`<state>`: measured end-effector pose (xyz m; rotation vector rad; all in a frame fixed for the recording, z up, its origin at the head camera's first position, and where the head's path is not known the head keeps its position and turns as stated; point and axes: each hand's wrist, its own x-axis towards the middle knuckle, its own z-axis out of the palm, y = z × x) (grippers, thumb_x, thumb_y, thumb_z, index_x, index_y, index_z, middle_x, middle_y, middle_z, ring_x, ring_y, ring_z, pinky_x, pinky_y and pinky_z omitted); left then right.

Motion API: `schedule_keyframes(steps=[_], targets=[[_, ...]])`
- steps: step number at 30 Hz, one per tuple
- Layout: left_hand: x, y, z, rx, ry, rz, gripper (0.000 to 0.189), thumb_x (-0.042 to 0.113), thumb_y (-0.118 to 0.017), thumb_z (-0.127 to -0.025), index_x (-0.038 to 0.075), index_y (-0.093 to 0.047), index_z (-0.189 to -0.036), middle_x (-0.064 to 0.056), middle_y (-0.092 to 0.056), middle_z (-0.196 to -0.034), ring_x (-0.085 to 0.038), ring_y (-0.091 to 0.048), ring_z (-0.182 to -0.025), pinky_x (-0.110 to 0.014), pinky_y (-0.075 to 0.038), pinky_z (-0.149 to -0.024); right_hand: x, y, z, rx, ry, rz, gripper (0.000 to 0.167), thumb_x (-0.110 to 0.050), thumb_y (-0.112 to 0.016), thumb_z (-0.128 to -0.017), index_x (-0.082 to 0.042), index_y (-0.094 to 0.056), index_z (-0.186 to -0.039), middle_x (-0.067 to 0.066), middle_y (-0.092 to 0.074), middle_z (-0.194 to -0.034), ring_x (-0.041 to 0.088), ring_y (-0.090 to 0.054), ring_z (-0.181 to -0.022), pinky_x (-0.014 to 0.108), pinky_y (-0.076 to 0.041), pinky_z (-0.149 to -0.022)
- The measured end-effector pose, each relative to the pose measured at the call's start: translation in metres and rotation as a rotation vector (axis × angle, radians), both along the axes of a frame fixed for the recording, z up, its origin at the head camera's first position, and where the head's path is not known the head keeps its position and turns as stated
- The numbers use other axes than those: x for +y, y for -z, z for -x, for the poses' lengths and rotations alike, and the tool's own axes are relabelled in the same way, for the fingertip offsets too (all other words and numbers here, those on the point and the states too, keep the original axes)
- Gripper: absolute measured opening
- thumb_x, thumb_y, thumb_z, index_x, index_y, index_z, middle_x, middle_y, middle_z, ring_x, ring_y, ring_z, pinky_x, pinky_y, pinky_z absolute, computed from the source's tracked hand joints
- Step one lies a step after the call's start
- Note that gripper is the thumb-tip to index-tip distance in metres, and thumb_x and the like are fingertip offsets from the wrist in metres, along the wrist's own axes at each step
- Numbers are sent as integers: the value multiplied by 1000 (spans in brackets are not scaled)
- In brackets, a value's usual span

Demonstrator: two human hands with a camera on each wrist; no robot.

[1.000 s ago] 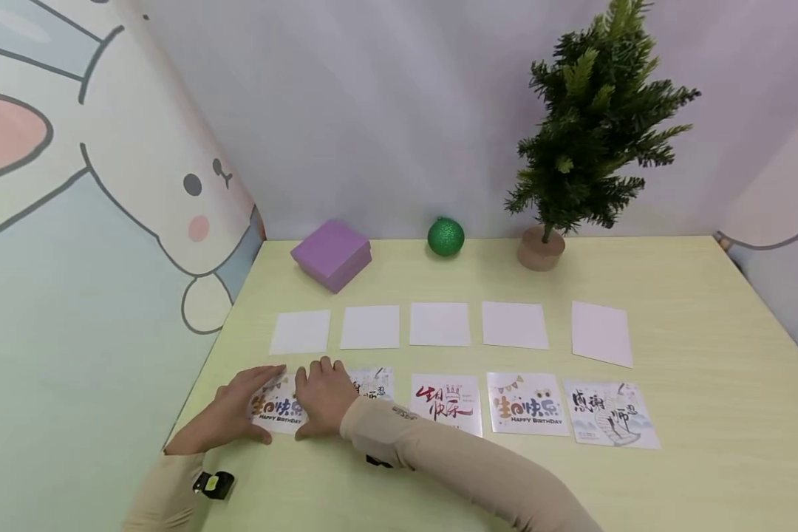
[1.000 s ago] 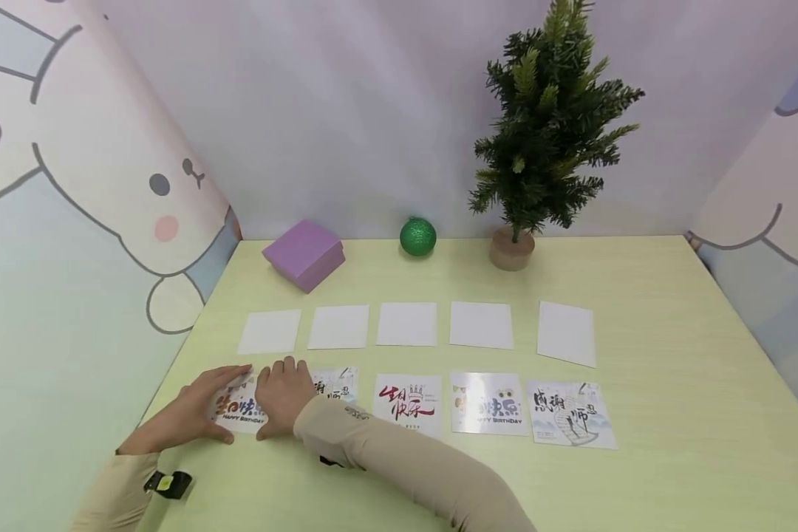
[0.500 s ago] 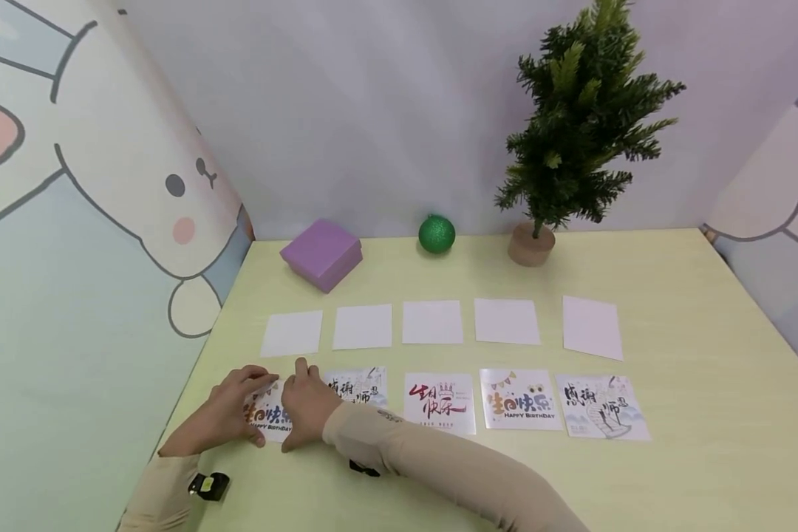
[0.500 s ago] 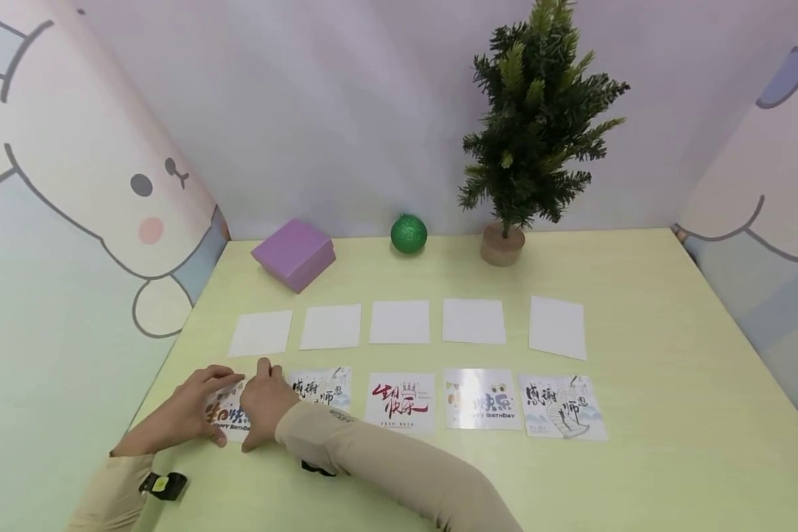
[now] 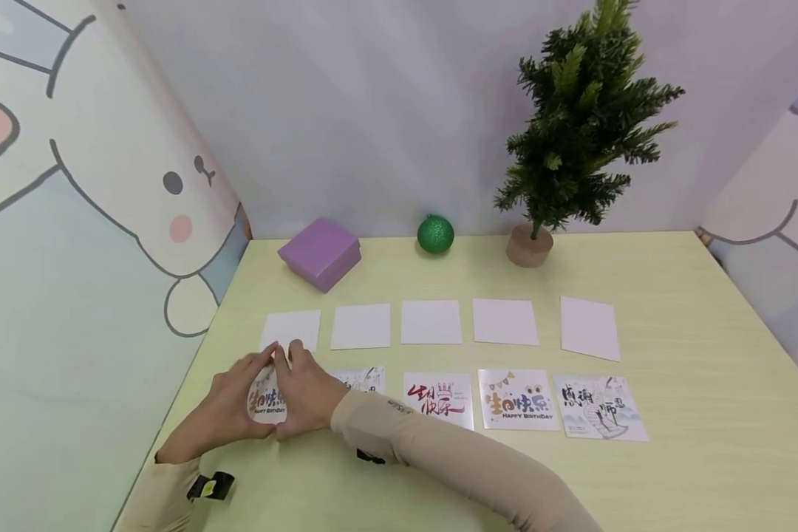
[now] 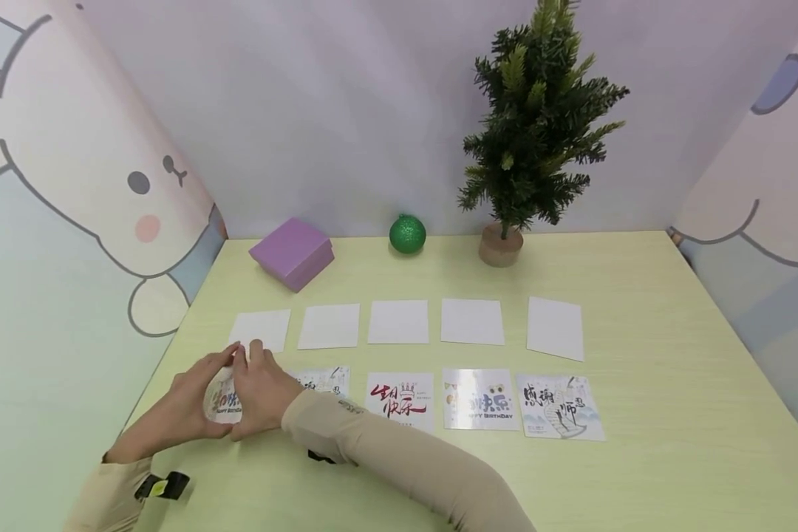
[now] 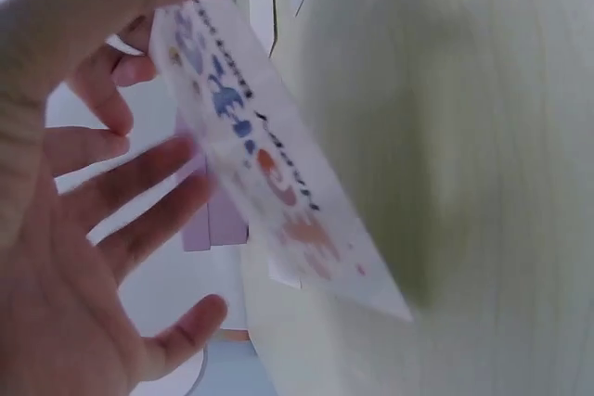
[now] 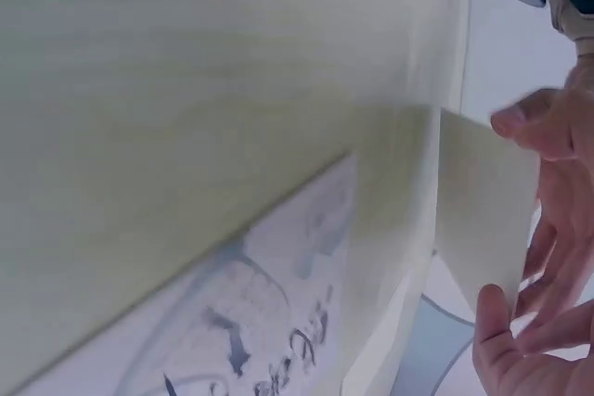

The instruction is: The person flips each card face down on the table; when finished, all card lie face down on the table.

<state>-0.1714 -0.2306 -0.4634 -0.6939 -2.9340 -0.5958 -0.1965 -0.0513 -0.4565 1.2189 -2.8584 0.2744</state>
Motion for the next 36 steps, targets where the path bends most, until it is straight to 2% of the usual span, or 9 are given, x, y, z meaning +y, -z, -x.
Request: schedule_keyframes(steps=[7,12,16,19,22,25,29,32,36], targets=[[-5,-3,-2,-32,29,-120,139,11,-94,-46,12,-10,-156,-14,-56,-134,-24,-56,-105,-43,-43,-86,6,-3,4,-26,-80,137,128,-59,-79,-63,4,-11,-152,8,-36,-120,6,-43,-97,6,-40,-84],[-15,-10,-5,1,50,-238,134,3,-93,-45,11,-16,-155,-6,-51,-129,-10,-45,-118,-32,-43,-91,9,-2,4,-80,-102,335,125,-58,-78,-66,-7,-5,-155,10,-34,-135,8,-50,-112,8,-43,-87],[-23,-13,-6,-100,125,-527,114,-10,-86,-57,5,-24,-151,-12,-44,-133,-4,-44,-124,-13,-42,-95,10,5,6,-193,-109,426,110,-50,-80,-68,-16,-18,-152,7,-37,-142,9,-50,-113,10,-45,-83],[-27,-11,-7,-211,243,-813,99,-24,-75,-63,-8,-22,-145,-22,-38,-138,-10,-48,-126,-14,-44,-96,10,13,5,-231,-155,413,89,-45,-78,-73,-17,-31,-144,4,-42,-139,7,-51,-109,9,-43,-82],[-32,-8,-7,-257,333,-973,90,-32,-65,-64,-18,-18,-139,-32,-32,-139,-19,-48,-128,-19,-47,-96,10,16,6,-202,-184,400,75,-44,-75,-76,-17,-39,-136,3,-45,-133,7,-53,-105,8,-42,-82],[-38,-4,-8,-226,253,-880,83,-27,-68,-66,-15,-26,-137,-29,-32,-141,-14,-42,-132,-16,-42,-98,12,15,8,-120,-168,365,69,-47,-76,-74,-20,-46,-131,2,-48,-126,7,-54,-101,10,-42,-84],[-46,7,-12,-123,48,-456,73,-1,-84,-67,5,-45,-128,-14,-38,-142,0,-32,-132,-22,-34,-96,12,16,10,-1,-136,203,64,-56,-73,-73,-23,-55,-125,3,-54,-121,11,-54,-103,18,-43,-88],[-48,19,-13,-61,-14,-217,71,16,-90,-61,15,-52,-121,-9,-43,-140,-8,-33,-130,-45,-36,-92,8,21,7,63,-129,47,61,-65,-68,-75,-24,-57,-119,2,-56,-118,12,-54,-105,23,-43,-89],[-45,30,-11,-54,-49,-93,69,27,-92,-55,21,-57,-115,-6,-49,-133,-27,-40,-122,-62,-35,-78,1,23,2,69,-120,-109,61,-70,-64,-75,-26,-57,-117,-2,-56,-114,12,-51,-105,26,-43,-90]])
